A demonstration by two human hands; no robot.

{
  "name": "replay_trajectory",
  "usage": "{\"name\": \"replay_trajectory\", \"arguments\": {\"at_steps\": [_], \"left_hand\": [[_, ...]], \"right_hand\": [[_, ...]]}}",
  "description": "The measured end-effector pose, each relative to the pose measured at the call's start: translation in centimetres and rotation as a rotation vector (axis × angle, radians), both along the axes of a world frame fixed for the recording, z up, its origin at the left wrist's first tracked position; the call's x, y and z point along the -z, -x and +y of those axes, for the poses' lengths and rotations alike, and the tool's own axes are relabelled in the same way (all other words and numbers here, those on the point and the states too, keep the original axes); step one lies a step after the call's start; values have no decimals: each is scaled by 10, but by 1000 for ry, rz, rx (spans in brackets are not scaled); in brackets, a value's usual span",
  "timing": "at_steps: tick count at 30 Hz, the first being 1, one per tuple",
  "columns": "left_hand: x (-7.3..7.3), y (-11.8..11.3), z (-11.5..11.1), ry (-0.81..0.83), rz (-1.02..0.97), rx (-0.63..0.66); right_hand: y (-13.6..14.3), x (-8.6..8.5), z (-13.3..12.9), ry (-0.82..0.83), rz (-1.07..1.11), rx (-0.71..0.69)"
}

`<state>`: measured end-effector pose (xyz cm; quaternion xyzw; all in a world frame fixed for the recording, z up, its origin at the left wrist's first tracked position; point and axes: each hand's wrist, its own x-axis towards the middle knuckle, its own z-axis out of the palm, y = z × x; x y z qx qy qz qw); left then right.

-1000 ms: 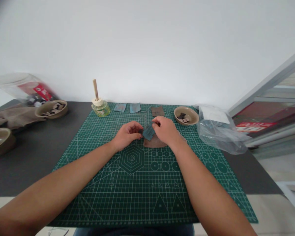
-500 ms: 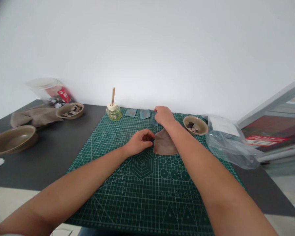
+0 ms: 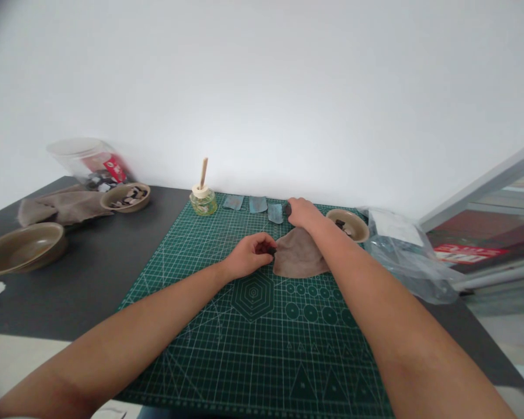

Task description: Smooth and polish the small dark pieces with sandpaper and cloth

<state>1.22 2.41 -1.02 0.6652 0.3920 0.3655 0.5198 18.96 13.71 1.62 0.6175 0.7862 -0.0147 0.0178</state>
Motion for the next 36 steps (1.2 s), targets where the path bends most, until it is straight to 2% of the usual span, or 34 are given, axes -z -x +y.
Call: {"name": "replay_trajectory", "arguments": {"at_steps": [10,15,19,20,22,25,27,30,32,36], "left_hand": [[2,1,1,-9,-16,3],[2,0,2,2,-40,9],[2,0,2,24,-50,11],[2,0,2,28,-52,11],[2,0,3,32,-56,7],[1,1,3,54,-77,-5],[0,1,2,73,-112,-8],[0,2,2,102,-181,-3],[1,2,2,114,-198,-2],[3,2,3,91,-183,-2]], "right_hand": [[-9,-2,1,18,42,104],[-10,-4,-5,-112,143,200],[-11,-18,-22,-205,252,244],[-10,-23,-30,-229,296,246],[-9,-33,-49,-314,558,243],[-4,-41,-85,-343,911,191],[1,-37,-106,-311,1088,132],[6,-18,-124,-227,1297,57],[6,-2,-125,-191,1427,93],[0,20,-114,-136,1396,146]]}}
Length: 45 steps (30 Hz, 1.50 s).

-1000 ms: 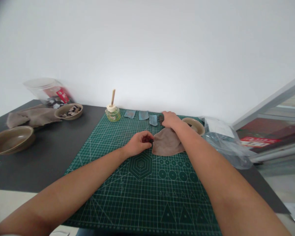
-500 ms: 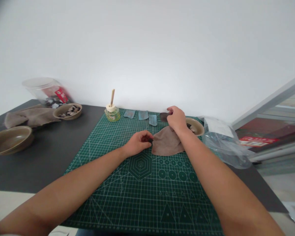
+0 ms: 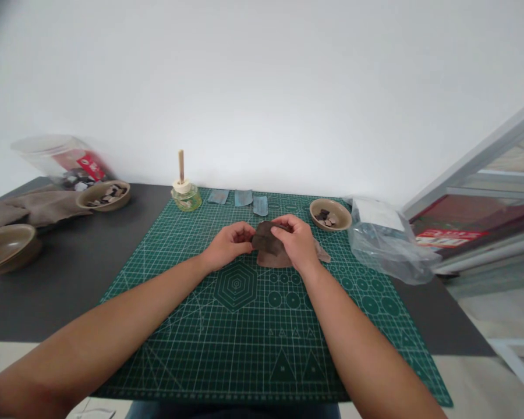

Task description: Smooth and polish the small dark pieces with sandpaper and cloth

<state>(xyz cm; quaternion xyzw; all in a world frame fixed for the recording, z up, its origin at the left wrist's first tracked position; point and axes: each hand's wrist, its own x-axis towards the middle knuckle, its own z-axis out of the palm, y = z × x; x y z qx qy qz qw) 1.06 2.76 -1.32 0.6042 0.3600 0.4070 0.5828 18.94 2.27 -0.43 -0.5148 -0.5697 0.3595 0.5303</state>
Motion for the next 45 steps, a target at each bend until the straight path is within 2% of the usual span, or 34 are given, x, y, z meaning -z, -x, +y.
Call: {"name": "replay_trajectory", "arguments": {"at_steps": [3,6,9,11,16,19,21,30,40,45], "left_hand": [[1,0,0,4,10,3],[0,0,-1,-5,31,2],[-2,0,-2,-17,42,-3],[-3,0,-3,-6,33,8],[-3,0,-3,-7,32,7],[-2,0,-3,-16,83,18],[-2,0,-3,-20,95,29],[-4,1,-5,37,18,49],[-6,2,-5,57,-31,69],[-6,2,-5,68,-46,72]], "right_hand": [[1,2,3,22,-47,-32],[10,-2,-6,48,-48,-78],[21,-6,-19,183,84,-144],[25,-9,-25,191,144,-152],[25,-12,-27,185,154,-21],[23,-10,-22,229,190,54],[21,-7,-17,199,192,90],[14,5,-9,7,-13,171],[20,-9,-18,33,-249,21],[21,-11,-19,23,-310,22]]}}
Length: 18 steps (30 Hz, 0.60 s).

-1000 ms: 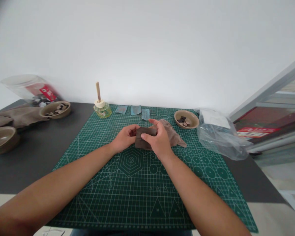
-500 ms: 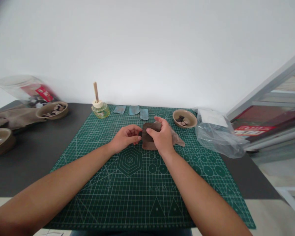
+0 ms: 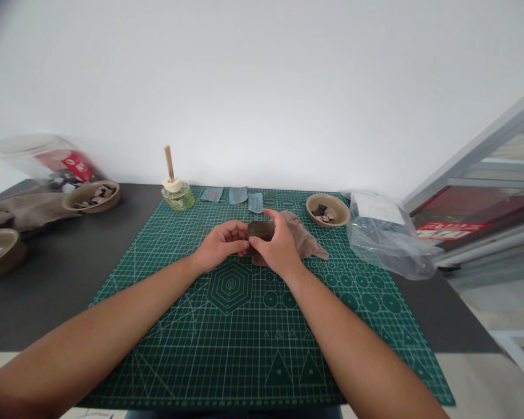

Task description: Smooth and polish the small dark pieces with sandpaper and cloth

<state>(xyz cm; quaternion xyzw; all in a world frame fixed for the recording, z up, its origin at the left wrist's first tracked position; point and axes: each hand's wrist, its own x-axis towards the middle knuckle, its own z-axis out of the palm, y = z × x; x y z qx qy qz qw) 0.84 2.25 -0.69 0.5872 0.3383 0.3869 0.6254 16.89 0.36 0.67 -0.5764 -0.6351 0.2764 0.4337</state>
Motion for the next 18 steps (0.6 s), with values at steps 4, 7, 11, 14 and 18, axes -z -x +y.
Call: {"name": "replay_trajectory", "arguments": {"at_steps": [4,7,11,14,18], "left_hand": [[1,0,0,-9,2,-2],[2,0,0,-13,3,-6],[2,0,1,-10,-10,-1],[2,0,1,-17,-1,4],[0,0,1,-19,24,15]], "right_hand": [[0,1,0,21,-11,-9],[0,1,0,48,-28,-18],[0,1,0,68,-41,-36],[0,1,0,54,-45,-33],[1,2,-1,-2,-54,-14]]}}
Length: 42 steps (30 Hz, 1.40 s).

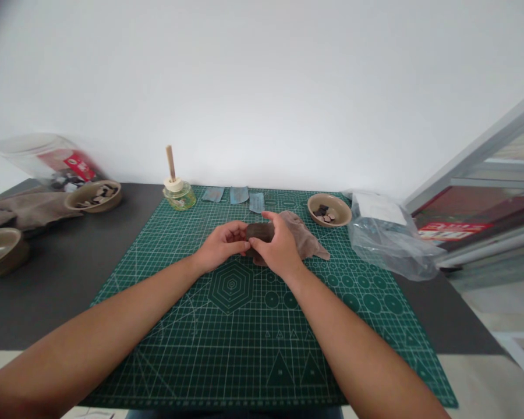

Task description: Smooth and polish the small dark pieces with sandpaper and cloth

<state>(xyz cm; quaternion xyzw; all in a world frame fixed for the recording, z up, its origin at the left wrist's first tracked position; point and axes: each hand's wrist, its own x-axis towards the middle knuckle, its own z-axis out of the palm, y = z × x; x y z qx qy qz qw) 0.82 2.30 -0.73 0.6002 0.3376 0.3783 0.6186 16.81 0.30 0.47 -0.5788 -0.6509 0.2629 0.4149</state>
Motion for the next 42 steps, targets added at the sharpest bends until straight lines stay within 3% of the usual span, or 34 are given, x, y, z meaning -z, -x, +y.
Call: {"name": "replay_trajectory", "arguments": {"at_steps": [11,21,29,42], "left_hand": [[0,0,-1,-29,17,6],[-2,-1,-2,-28,21,1],[-2,-1,-2,-30,26,0],[1,-1,-1,19,-37,-1]], "right_hand": [[-1,-1,1,-30,14,24],[-1,-7,-2,98,98,23],[-4,0,0,85,182,-19],[-3,-4,-4,259,393,-45]]}}
